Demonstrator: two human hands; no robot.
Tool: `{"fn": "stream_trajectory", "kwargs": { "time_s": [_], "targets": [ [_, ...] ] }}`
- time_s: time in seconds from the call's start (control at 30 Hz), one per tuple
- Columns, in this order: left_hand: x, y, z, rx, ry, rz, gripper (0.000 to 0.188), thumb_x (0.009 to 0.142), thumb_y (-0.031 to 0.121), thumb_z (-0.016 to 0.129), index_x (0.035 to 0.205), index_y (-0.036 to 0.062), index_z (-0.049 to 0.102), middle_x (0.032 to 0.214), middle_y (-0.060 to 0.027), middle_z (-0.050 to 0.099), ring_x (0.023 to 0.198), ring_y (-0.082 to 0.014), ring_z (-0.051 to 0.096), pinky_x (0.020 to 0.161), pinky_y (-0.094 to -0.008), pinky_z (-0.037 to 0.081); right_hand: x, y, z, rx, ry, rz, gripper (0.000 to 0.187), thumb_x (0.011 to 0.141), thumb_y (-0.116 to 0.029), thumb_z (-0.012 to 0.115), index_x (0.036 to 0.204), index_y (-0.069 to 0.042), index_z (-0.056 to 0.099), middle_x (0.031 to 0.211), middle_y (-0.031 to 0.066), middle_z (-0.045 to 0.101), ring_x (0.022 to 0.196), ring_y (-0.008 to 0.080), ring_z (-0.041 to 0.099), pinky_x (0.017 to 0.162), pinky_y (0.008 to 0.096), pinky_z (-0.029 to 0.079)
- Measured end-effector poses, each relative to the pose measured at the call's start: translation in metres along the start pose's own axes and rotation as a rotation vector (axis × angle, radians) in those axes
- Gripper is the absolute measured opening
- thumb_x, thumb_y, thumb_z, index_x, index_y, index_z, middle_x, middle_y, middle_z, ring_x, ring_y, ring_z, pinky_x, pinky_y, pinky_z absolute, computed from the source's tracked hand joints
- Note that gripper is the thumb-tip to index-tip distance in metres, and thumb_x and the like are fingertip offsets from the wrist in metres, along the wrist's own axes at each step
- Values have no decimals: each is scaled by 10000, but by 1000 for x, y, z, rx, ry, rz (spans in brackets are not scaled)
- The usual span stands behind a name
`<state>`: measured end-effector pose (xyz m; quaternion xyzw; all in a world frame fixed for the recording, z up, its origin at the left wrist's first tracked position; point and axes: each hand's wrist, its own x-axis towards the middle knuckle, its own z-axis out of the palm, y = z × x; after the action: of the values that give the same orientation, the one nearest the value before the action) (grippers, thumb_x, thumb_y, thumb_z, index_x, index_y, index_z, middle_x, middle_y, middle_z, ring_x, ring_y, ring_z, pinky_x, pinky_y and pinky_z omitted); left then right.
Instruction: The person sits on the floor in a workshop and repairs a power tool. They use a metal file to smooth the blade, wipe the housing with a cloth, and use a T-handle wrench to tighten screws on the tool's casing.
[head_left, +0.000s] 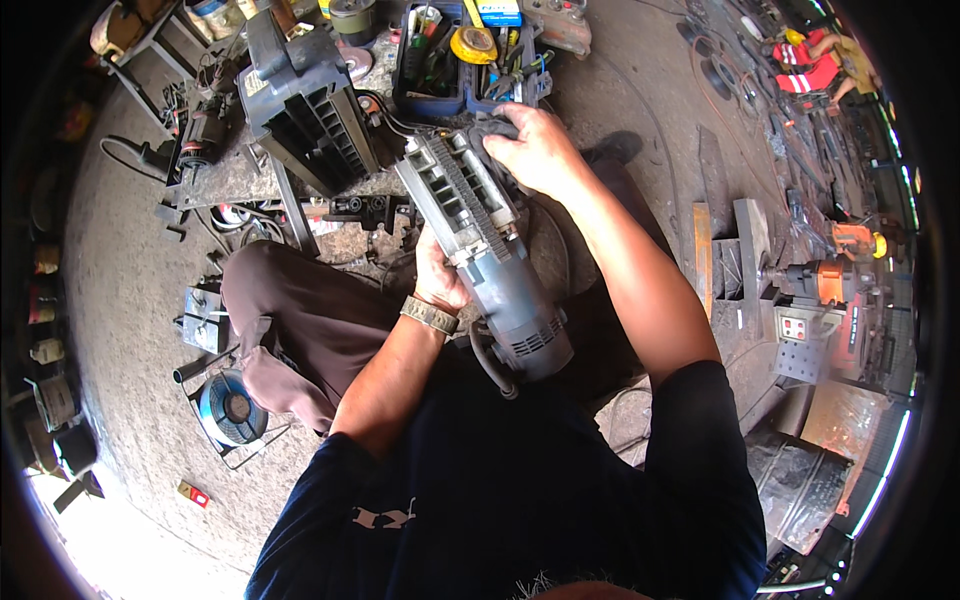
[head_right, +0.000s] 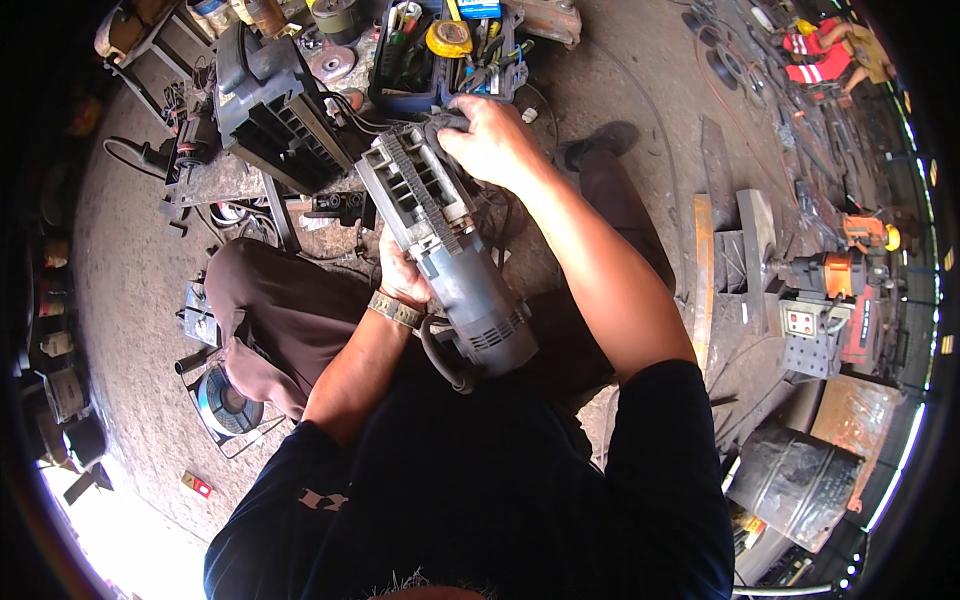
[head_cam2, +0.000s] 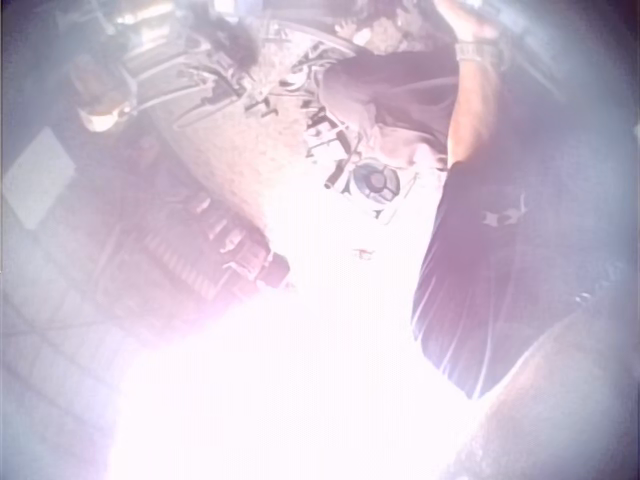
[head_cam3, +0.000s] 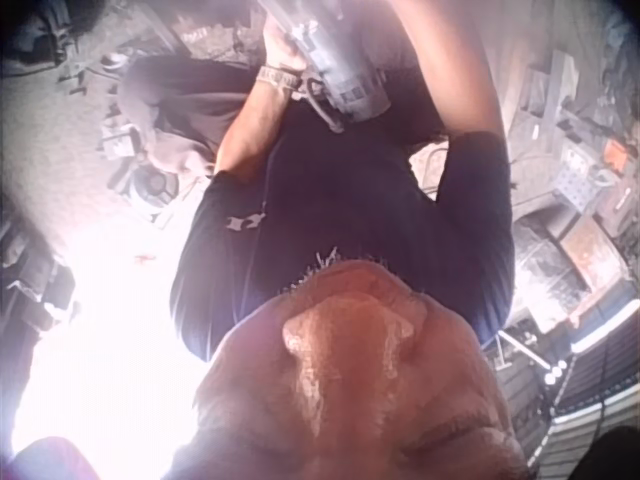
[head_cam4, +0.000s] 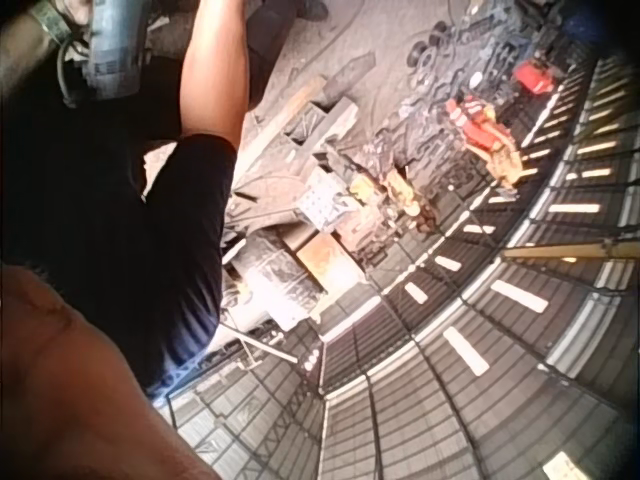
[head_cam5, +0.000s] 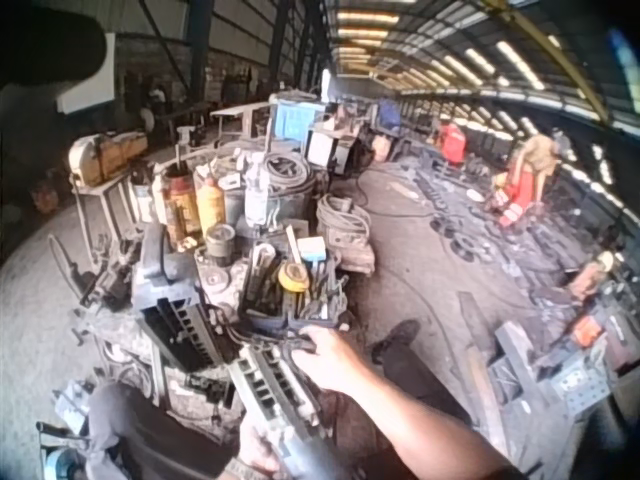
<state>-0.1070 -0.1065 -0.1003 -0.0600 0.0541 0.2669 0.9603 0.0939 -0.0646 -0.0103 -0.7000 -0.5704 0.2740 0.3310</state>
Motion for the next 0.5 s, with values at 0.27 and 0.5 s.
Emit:
{"fn": "stream_trajectory", "kwargs": {
  "time_s": [0.27, 0.5],
  "targets": [
    [0, 1, 4, 23, 52, 25, 648, 997, 557, 509, 1247, -21, 663, 1101, -236, 737, 953, -373, 736, 876, -509, 618, 19, -15, 15, -56, 176, 58, 567, 918, -193, 752, 1357, 111, 561, 1030, 176, 765, 867, 174, 731, 804, 309, 576],
    [2, -1, 0, -61, 41, -24, 653, 974, 575, 552, 1265, 1, 664, 1138, -226, 733, 997, -380, 729, 908, -538, 604, 37, -4, 19, 87, 347, 73, 431, 929, -103, 720, 1327, 18, 608, 1034, 78, 766, 869, 111, 706, 786, 280, 571]
  ]
}}
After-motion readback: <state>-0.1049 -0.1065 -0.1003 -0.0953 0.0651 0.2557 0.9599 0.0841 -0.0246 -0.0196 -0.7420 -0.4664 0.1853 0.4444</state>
